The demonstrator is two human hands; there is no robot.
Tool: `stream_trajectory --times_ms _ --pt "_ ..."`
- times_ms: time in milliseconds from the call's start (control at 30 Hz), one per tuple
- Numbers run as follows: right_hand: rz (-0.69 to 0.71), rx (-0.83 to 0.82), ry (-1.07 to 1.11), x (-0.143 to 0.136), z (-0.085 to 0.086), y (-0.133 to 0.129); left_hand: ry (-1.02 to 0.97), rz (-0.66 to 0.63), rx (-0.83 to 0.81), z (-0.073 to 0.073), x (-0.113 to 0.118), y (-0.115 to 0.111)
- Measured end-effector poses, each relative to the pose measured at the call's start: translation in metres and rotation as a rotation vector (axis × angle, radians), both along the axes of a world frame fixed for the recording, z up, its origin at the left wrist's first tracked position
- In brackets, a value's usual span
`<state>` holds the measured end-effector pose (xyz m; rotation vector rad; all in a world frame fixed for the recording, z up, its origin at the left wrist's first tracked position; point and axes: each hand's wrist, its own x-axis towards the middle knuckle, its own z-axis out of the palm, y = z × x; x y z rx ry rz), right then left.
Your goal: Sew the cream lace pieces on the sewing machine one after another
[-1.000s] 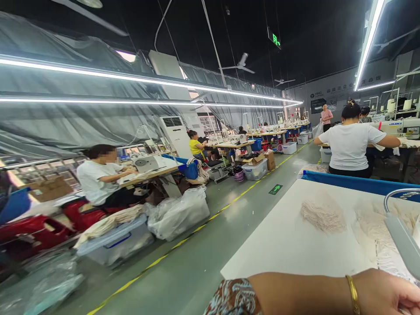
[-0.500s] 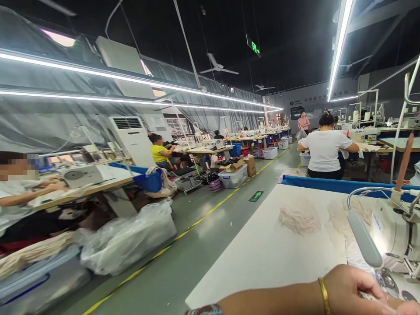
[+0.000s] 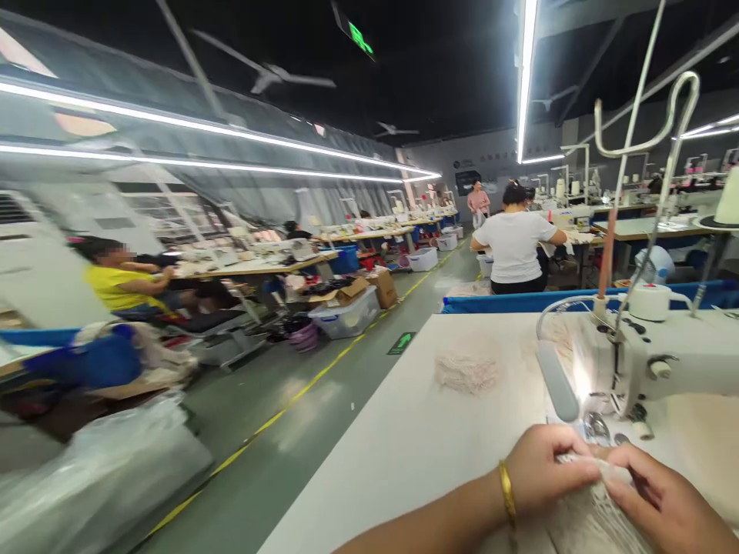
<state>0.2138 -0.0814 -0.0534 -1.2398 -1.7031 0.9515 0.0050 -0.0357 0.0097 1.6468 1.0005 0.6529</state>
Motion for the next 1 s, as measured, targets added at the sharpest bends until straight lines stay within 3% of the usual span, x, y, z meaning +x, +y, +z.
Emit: stream_trajectory --times_ms 100,200,533,1000 --pt "0.038 -0.081 -0.052 0.005 0.032 -0.002 0.014 -0.028 -0.022 0.005 0.002 0.002" --pt "0.028 -0.129 -0.013 0.006 0.045 0.000 -0.011 -0.051 -0.064 0.008 0.003 0.005" --pt "0.014 -0.156 0.027 0.004 0.049 -0.001 -0.034 -0.052 -0.068 0.014 0.005 0.003" --pt "-0.010 -0.096 0.048 0.004 0.049 -0.002 -0.035 0.021 -0.030 0.007 0.008 0.001"
